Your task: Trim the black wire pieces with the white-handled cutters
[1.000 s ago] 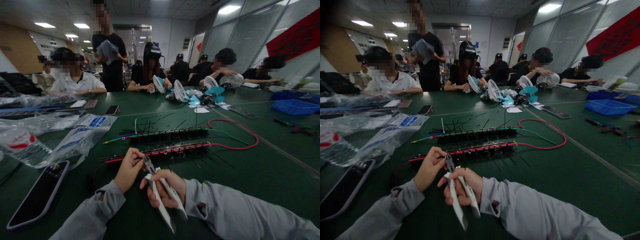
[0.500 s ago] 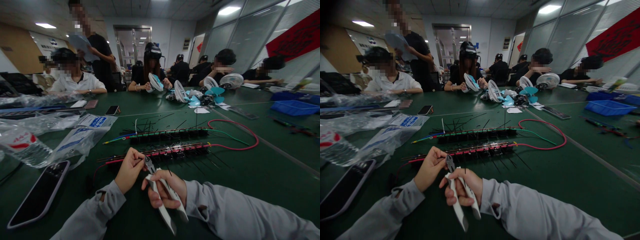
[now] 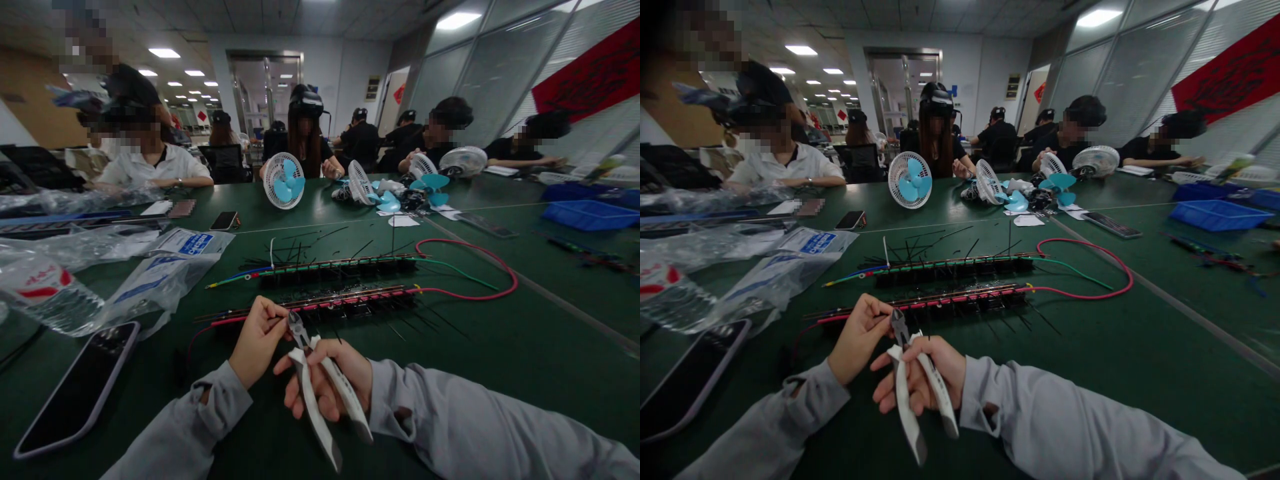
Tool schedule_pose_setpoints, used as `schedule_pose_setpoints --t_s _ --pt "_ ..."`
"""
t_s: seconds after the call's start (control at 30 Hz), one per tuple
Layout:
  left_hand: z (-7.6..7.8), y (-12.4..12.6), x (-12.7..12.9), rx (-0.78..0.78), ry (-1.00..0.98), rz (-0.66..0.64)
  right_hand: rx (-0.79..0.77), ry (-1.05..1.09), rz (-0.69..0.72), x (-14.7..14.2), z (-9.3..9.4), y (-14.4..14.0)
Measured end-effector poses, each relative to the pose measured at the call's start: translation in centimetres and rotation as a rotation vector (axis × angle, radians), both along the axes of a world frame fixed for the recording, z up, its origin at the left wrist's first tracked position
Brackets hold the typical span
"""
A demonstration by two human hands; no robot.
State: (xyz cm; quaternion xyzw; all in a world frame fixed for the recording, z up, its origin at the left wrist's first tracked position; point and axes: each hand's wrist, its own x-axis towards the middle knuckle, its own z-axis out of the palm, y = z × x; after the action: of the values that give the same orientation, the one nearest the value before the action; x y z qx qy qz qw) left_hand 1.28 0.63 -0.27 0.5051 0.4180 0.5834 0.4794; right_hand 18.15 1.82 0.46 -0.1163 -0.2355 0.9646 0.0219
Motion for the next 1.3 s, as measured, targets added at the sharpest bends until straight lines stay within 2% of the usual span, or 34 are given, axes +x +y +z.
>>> schedule_pose_setpoints --t_s 0.2,0.8,1.3 --pt "0.26 -0.04 0.15 -0.012 -0.020 0.036 0.003 0.052 0.062 0.01 0.07 -0.06" --pt "0.22 -0.08 -0.03 -0.040 -0.025 0.004 -0.026 -0.028 0.069 0.02 0.13 0.10" --pt "0.51 -0.24 -0.06 -0.043 -0.004 0.010 -0.067 0.043 0.073 0.05 0.24 0.05"
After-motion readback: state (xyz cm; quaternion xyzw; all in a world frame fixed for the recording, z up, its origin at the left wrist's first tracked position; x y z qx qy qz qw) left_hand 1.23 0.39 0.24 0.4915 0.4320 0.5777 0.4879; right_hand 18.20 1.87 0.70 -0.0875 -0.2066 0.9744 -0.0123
